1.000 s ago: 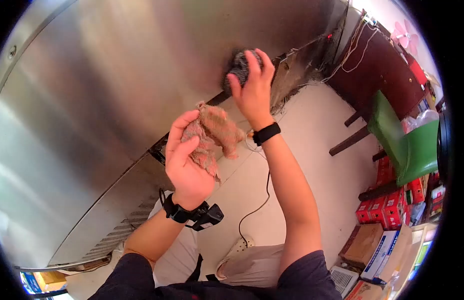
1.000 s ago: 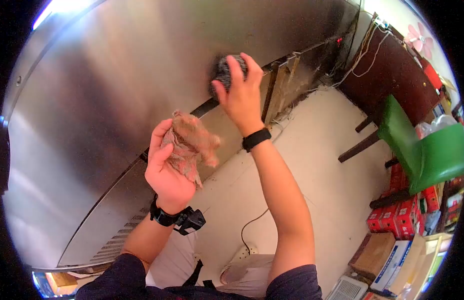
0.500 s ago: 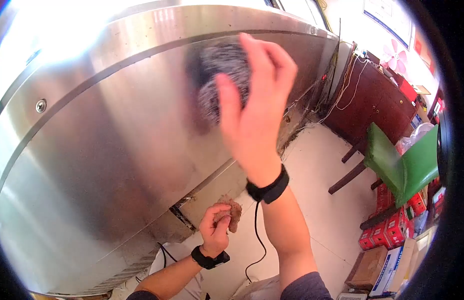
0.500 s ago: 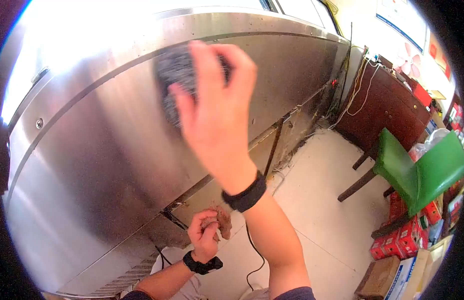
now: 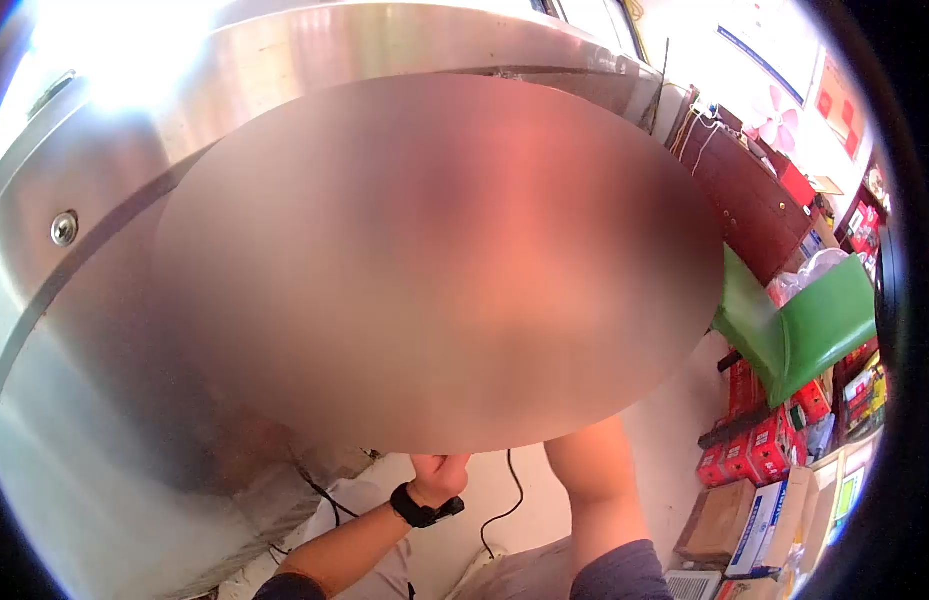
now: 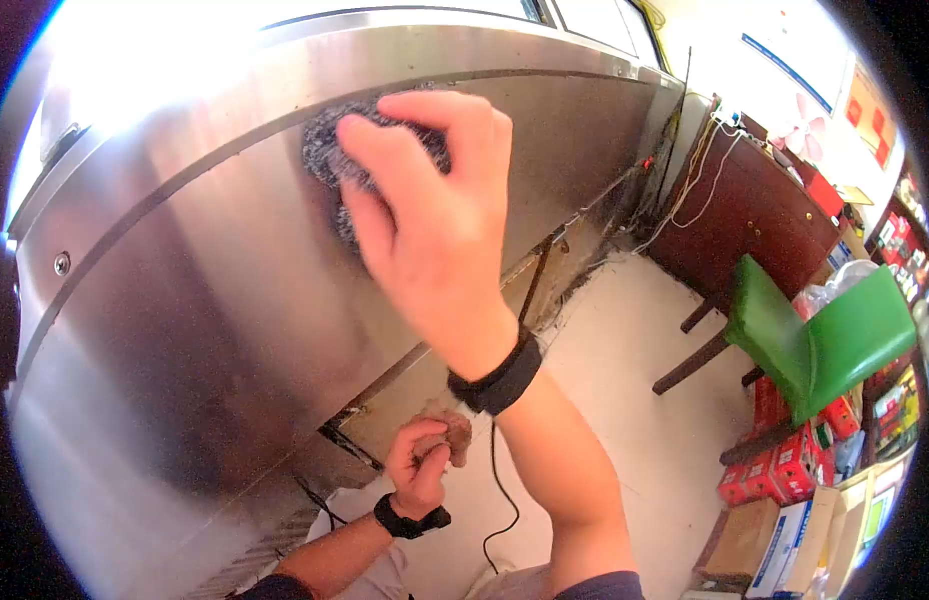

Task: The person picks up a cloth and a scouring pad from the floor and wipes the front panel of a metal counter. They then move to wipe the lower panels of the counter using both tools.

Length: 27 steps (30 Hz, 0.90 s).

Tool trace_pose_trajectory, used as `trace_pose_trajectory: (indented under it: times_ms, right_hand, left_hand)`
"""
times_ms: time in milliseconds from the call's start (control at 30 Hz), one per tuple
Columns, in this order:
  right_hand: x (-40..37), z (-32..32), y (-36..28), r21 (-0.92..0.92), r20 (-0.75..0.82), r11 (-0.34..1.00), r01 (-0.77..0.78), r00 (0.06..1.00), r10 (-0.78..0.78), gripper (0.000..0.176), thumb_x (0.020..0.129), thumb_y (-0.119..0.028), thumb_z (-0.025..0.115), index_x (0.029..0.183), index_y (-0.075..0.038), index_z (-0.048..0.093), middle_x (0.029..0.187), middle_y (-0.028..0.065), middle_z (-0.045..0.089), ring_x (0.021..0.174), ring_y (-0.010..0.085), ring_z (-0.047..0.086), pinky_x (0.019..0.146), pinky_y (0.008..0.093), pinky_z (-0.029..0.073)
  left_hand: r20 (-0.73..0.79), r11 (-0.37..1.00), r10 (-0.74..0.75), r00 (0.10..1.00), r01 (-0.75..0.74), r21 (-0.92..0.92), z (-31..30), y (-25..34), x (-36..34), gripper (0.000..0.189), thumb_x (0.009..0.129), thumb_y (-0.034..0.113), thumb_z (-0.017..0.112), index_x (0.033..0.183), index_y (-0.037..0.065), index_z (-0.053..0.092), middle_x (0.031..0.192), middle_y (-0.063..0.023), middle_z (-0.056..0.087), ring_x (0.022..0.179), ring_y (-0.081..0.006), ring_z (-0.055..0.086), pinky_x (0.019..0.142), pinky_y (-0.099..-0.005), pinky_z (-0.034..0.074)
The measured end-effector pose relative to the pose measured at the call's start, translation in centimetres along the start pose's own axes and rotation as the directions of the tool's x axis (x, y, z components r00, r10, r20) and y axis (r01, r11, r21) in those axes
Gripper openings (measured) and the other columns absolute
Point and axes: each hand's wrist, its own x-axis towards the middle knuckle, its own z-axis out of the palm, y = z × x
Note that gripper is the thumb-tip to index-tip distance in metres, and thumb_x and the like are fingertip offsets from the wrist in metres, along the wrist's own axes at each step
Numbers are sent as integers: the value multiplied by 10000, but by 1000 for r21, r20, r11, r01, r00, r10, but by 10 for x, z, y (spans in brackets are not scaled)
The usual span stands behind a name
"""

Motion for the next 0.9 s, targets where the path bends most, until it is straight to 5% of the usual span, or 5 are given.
trace_pose_trajectory:
  times_ms: [267,433,600,733,900]
  right_hand:
    - [2,1,5,-47,29,998,38,999,-37,210,791,9,741,994,-41,727,1065,110,663,977,283,653,866,355,527]
    - [-2,-4,58,-20,-92,964,-267,960,264,200,746,-4,746,934,-69,722,1048,104,651,1038,332,574,893,423,480]
    - [4,5,11,-4,3,998,62,998,-62,208,693,-28,718,888,-101,708,996,81,636,935,318,582,899,422,464]
    - [9,-8,64,-39,-74,961,-272,960,269,165,731,-21,704,883,-82,683,988,104,641,935,361,576,876,467,460]
    - [11,16,-2,-136,-15,989,-56,998,54,232,723,-36,738,949,-80,715,1031,92,636,992,309,602,870,405,500]
  left_hand:
    - [-32,923,-325,945,310,-227,9,12,-6,241,918,-45,564,1153,-31,616,1109,-123,678,794,-129,602,723,-273,495]
    - [-39,947,-301,953,294,-126,4,-2,-10,234,936,-33,553,1164,-33,604,1152,-136,665,798,-120,610,695,-255,499]
    - [-30,884,-386,922,361,-297,14,8,-4,233,939,-25,553,1166,-30,603,1127,-132,655,928,-173,629,826,-278,502]
    - [-50,965,-256,965,252,-72,8,0,-6,227,957,-27,537,1179,-30,584,1116,-124,651,878,-154,613,775,-275,505]
    - [-31,946,-296,955,289,-147,16,9,-5,209,974,-32,519,1172,-28,584,1073,-88,642,758,-100,562,648,-239,468]
